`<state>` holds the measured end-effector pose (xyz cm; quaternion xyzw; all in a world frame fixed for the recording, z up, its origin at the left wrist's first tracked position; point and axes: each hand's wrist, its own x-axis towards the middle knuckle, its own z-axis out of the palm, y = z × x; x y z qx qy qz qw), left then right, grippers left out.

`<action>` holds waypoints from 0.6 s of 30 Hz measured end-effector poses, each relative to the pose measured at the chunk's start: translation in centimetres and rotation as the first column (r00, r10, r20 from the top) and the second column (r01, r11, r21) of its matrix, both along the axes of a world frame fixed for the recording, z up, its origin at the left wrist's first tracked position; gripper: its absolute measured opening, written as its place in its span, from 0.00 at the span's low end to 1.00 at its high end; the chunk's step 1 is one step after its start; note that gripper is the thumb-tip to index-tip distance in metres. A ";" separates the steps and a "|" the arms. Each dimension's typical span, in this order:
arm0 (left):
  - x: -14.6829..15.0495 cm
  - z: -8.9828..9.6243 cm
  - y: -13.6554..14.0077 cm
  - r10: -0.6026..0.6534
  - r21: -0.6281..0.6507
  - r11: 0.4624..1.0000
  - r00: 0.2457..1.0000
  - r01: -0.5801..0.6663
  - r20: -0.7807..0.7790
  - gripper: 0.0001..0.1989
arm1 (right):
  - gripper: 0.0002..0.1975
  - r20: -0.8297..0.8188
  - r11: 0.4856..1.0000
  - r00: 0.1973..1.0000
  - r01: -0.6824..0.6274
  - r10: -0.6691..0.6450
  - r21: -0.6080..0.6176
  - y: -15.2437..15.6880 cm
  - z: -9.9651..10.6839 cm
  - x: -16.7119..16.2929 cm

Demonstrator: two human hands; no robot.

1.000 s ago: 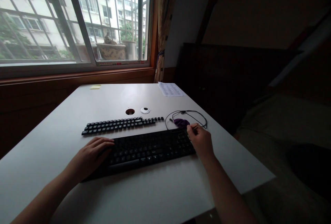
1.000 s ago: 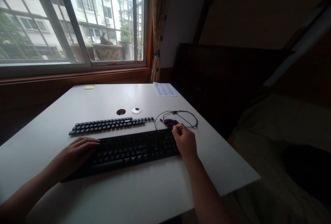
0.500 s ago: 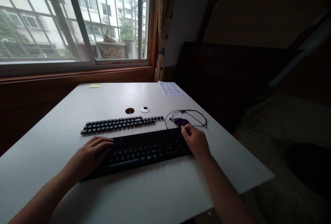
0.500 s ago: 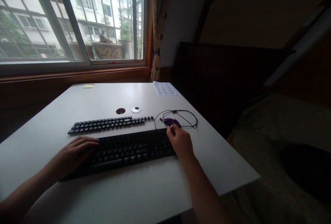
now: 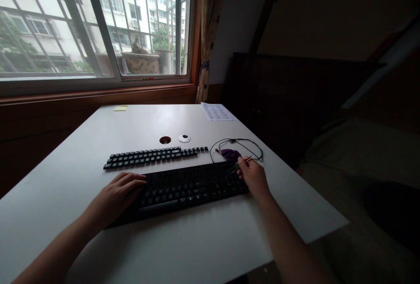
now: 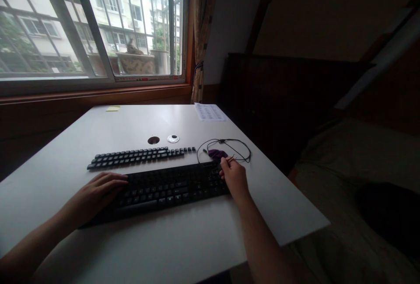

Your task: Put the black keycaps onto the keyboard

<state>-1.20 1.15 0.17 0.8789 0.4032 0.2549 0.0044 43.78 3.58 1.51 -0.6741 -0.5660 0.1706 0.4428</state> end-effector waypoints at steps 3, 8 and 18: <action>0.0 0.0 0.1 -0.009 0.010 1.000 1.000 0.009 0.006 0.11 | 0.20 -0.018 1.000 1.000 0.024 -0.024 -0.006 0.2 -0.3 0.4; -0.2 -0.4 0.3 -0.007 0.003 1.000 1.000 0.007 -0.008 0.11 | 0.21 -0.012 0.999 0.999 0.047 -0.047 -0.008 0.3 -0.4 0.9; 0.1 0.0 0.0 0.014 0.004 1.000 1.000 -0.014 -0.006 0.10 | 0.22 -0.042 0.994 0.996 0.084 -0.081 0.075 -0.4 0.1 -0.3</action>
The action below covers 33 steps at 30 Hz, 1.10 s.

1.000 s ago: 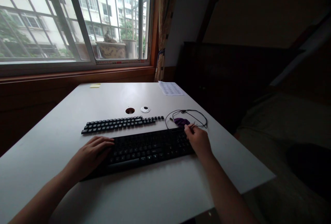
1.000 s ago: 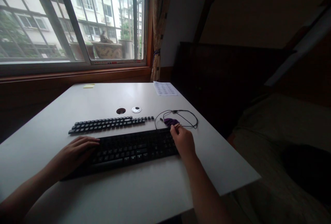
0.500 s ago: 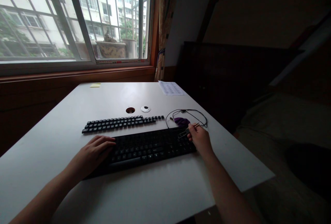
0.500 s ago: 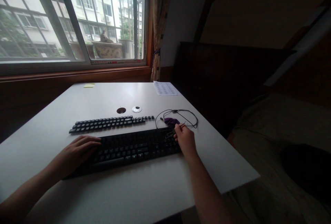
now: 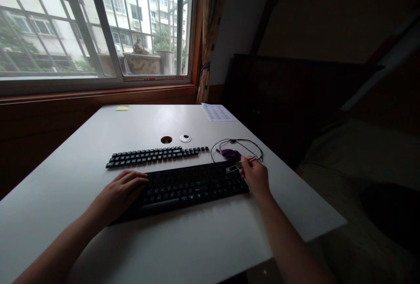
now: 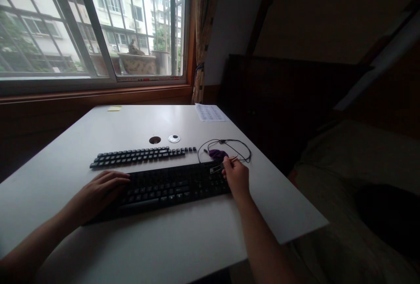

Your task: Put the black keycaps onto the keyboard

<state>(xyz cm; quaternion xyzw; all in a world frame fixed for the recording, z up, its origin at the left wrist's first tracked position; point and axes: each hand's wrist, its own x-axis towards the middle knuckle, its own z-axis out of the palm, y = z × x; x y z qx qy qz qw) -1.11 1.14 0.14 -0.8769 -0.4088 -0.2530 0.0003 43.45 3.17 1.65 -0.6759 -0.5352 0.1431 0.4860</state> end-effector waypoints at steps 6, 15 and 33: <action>0.9 1.1 -0.7 -0.034 0.053 0.998 0.999 0.032 0.041 0.10 | 0.21 -0.167 0.993 0.980 -0.117 0.111 -0.022 -0.1 1.1 -2.9; 2.9 1.8 -2.1 -0.117 0.116 0.987 0.990 0.107 0.081 0.16 | 0.19 -0.463 0.871 0.783 -0.488 0.415 -0.044 -0.6 2.9 -11.0; 4.7 1.6 -3.5 -0.247 0.125 0.963 0.967 0.238 0.067 0.15 | 0.19 -0.670 0.684 0.522 -0.729 0.527 -0.030 -1.7 0.3 -17.6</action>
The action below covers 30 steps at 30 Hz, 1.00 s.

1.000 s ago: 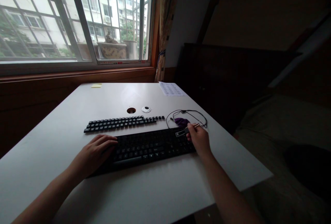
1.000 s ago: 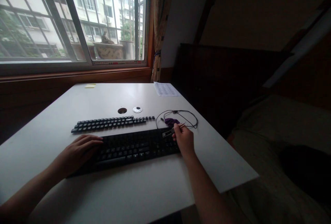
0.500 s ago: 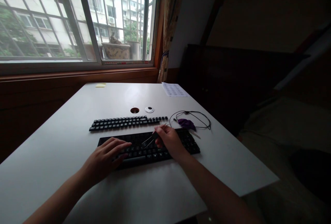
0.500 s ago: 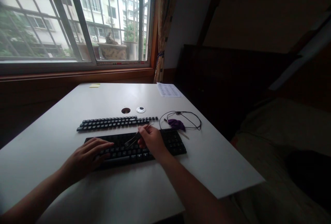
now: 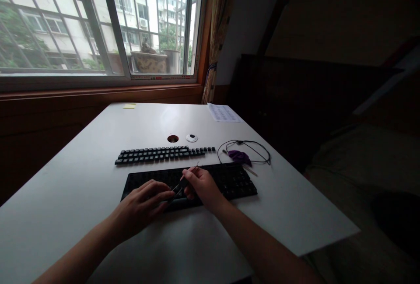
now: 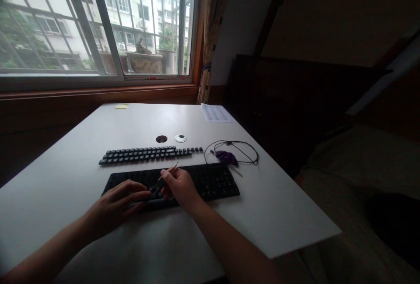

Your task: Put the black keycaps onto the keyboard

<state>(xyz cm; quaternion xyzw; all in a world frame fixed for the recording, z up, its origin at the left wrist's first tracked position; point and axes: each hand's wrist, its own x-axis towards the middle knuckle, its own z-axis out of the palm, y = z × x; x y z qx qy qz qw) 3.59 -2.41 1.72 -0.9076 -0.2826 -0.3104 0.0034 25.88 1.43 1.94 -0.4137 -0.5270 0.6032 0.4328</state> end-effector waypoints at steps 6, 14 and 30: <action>0.1 0.1 -0.2 0.015 -0.020 1.000 1.000 -0.015 0.019 0.11 | 0.20 0.009 0.999 0.999 -0.034 0.034 0.014 -0.3 -0.4 -0.1; 0.1 -0.7 -0.2 0.048 -0.044 0.998 0.996 -0.044 0.081 0.09 | 0.20 0.011 0.999 0.999 -0.049 0.048 0.006 -0.5 -0.4 0.0; 0.6 -0.5 -0.7 0.024 -0.196 0.980 0.969 0.026 0.247 0.10 | 0.20 -0.045 0.998 0.998 -0.051 0.050 -0.026 -0.2 -0.5 0.1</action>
